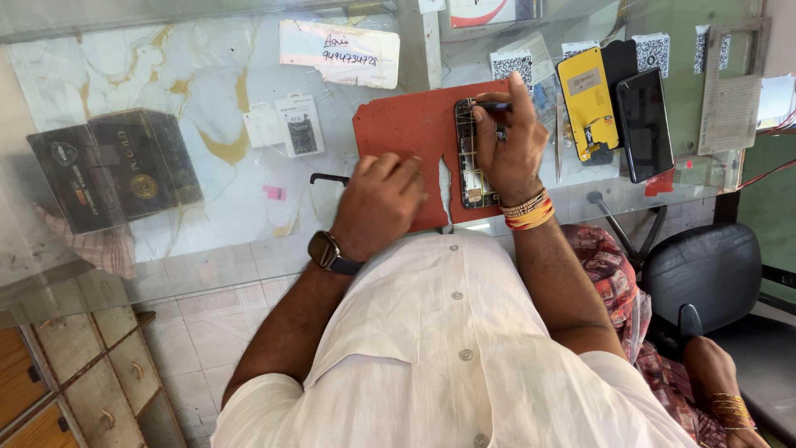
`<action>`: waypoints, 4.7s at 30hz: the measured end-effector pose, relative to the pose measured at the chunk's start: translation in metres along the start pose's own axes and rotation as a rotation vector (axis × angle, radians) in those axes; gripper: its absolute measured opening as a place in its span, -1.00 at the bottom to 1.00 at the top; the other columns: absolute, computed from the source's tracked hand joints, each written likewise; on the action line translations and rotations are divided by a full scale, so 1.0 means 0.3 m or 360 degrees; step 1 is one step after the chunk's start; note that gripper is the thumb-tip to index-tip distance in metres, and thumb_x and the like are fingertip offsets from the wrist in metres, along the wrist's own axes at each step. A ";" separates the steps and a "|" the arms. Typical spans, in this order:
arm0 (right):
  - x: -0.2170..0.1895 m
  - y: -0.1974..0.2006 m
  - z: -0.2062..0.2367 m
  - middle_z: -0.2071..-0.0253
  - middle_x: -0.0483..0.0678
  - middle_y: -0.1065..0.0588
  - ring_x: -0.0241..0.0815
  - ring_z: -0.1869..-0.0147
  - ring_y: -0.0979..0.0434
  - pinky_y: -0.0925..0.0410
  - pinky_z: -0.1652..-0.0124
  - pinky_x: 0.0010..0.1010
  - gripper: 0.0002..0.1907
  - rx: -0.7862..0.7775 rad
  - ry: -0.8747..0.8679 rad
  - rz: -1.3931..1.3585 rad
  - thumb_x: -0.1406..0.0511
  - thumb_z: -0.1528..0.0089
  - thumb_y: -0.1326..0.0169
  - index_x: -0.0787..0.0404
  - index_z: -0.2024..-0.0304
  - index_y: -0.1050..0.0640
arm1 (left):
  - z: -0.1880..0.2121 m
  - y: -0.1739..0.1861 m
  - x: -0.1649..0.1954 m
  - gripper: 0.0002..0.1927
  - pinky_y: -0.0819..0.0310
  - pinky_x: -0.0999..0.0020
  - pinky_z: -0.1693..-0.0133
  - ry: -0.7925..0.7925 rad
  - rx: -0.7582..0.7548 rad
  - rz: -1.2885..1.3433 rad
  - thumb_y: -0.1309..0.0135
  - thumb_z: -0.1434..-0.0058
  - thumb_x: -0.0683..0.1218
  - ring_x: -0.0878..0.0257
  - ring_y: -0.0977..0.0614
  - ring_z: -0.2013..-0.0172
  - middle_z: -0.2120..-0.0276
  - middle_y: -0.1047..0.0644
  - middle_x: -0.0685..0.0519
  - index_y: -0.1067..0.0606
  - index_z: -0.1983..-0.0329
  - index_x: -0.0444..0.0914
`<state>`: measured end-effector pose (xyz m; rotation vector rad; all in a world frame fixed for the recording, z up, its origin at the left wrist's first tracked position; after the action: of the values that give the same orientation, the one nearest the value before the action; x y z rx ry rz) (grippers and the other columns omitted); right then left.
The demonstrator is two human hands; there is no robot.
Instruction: The person secures a smartphone with rubber bands, then uses a screwdriver to remove screws from the back of the device. The person continues to unscrew and manipulate the phone on a red mat, then picks up a black plastic piece and places it on the phone.
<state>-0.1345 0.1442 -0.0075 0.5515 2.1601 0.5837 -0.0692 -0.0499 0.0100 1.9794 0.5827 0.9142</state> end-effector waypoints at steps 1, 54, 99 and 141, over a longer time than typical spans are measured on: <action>-0.016 0.008 -0.011 -0.01 0.12 -0.59 -0.07 0.00 -0.70 -0.57 0.01 -0.31 -0.41 -0.0043 0.0010 0.0017 0.55 -0.45 -0.08 0.33 -0.45 -0.15 | -0.005 -0.009 0.017 -0.74 -0.40 0.15 0.08 -0.0062 -0.0025 0.0017 -0.21 -0.19 -0.06 0.13 -0.54 0.07 -0.04 -0.59 -0.03 -0.61 0.13 -0.30; -0.109 0.015 -0.132 0.07 -0.06 -0.62 -0.16 0.14 -0.60 -0.29 -0.14 -0.22 -0.51 -0.0172 0.0244 0.0185 0.41 -0.41 -0.17 0.22 -0.38 -0.39 | -0.048 -0.195 0.105 -0.58 -0.40 0.15 0.09 -0.0277 -0.0329 0.0110 -0.09 -0.19 -0.13 0.14 -0.50 0.07 -0.24 -0.46 0.07 -0.54 -0.14 -0.23; 0.012 -0.016 -0.025 0.03 0.09 -0.60 -0.17 0.00 -0.71 -0.59 -0.01 -0.43 -0.19 -0.0074 -0.0116 -0.0170 0.55 -0.48 -0.12 0.18 -0.58 0.05 | -0.058 -0.182 0.108 -0.61 -0.43 0.15 0.08 -0.0285 -0.0314 0.0058 -0.08 -0.18 -0.12 0.16 -0.52 0.08 -0.19 -0.48 0.09 -0.55 -0.10 -0.23; 0.021 -0.028 -0.025 -0.03 0.08 -0.58 -0.12 -0.04 -0.72 -0.61 0.02 -0.40 -0.20 -0.0129 -0.0073 -0.0121 0.54 -0.46 -0.12 0.16 -0.56 0.04 | -0.072 -0.179 0.106 -0.62 -0.43 0.20 0.12 -0.0259 -0.0361 0.0082 -0.07 -0.20 -0.13 0.17 -0.52 0.08 -0.18 -0.51 0.10 -0.56 -0.10 -0.21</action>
<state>-0.1456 0.1395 -0.0118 0.4329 2.0945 0.6079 -0.0692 0.0109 -0.0157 1.8484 0.3223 0.8034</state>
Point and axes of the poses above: each hand's wrist, its own z-axis away from the middle knuckle, its own y-axis out of the back of the hand, x = y × z, the point moved 5 cm from there along -z, towards the middle knuckle
